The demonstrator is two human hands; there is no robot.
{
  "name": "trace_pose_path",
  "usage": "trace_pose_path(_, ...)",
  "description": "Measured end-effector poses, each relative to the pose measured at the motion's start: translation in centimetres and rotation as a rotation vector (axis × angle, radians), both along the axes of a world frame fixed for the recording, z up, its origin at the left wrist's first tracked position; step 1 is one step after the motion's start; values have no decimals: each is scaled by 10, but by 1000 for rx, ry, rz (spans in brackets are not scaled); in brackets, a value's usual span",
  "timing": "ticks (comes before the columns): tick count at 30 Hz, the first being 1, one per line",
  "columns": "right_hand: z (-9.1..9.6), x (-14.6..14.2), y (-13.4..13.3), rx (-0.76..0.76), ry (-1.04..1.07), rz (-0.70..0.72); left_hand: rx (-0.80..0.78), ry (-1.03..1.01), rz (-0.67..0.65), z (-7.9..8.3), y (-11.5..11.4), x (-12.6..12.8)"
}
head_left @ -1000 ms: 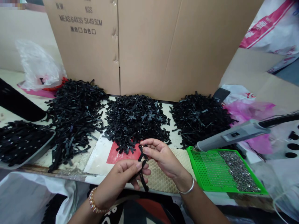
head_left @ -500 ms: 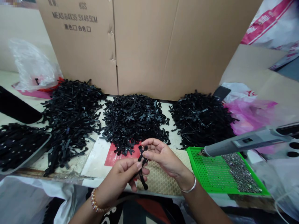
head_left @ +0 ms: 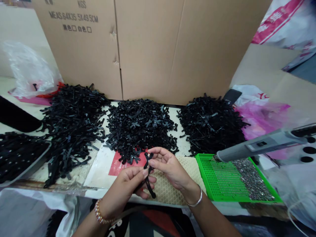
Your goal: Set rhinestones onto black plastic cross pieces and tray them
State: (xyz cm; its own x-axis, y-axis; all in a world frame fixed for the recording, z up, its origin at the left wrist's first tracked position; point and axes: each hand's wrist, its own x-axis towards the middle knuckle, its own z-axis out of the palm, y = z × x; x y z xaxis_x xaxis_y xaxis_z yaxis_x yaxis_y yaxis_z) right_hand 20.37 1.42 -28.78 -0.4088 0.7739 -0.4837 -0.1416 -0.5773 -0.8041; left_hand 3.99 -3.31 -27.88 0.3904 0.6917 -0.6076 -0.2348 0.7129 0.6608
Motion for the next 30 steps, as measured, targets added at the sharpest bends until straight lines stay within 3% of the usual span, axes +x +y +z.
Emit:
trace_pose_path(6, 3, 1, 0, 40, -22, 7, 44, 58, -8, 0, -2, -1)
trace_pose_path(17, -2, 0, -5, 58, 3, 6, -35, -60, 6, 0, -3, 0)
trace_pose_path(30, 0, -1, -8, 128, -57, 8, 6, -57, 29, 0, -5, 0)
